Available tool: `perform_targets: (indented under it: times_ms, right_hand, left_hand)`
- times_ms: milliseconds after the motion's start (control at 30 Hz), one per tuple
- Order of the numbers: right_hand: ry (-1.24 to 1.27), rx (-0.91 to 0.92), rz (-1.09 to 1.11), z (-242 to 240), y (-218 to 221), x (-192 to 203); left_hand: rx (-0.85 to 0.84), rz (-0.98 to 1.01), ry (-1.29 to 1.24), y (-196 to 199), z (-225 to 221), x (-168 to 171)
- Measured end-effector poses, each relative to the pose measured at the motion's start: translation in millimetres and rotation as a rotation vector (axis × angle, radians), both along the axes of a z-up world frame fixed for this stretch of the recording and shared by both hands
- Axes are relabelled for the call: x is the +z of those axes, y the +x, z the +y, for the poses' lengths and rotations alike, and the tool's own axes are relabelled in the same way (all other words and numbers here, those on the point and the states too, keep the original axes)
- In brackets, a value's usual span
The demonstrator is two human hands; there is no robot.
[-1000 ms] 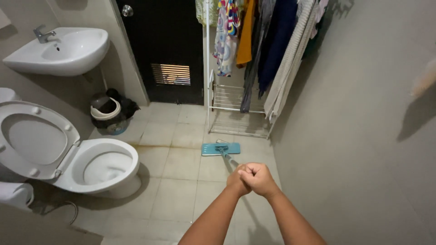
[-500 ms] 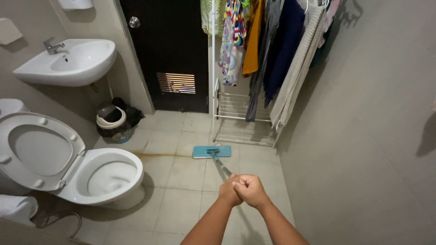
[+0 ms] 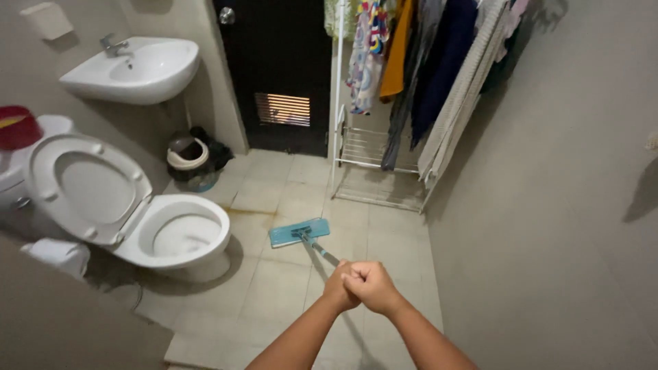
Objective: Mopping the tiled floor of a bathroom after adjusting hanging clothes.
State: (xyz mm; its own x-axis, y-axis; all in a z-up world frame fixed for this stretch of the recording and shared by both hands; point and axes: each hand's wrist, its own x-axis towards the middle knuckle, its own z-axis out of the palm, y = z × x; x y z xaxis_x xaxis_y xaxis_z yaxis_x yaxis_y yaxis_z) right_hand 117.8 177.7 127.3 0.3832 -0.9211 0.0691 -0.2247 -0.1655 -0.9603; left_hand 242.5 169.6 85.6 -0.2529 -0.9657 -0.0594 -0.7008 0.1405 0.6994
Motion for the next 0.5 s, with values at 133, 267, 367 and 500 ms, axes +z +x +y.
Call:
perform_targets:
  times_ms: [133, 267, 367, 500]
  right_hand:
    - [0.075, 0.003, 0.008, 31, -13, 44]
    - [-0.063, 0.083, -0.029, 53, -38, 92]
    - [0.044, 0.051, -0.061, 72, -42, 137]
    - [0.120, 0.105, -0.320, 78, -38, 152]
  left_hand:
    - [0.009, -0.017, -0.051, -13, 37, 39]
    - [-0.001, 0.006, -0.064, -35, 72, 98]
    - [-0.036, 0.003, -0.006, -39, 92, 142]
    - [0.021, 0.009, 0.004, -33, 101, 159]
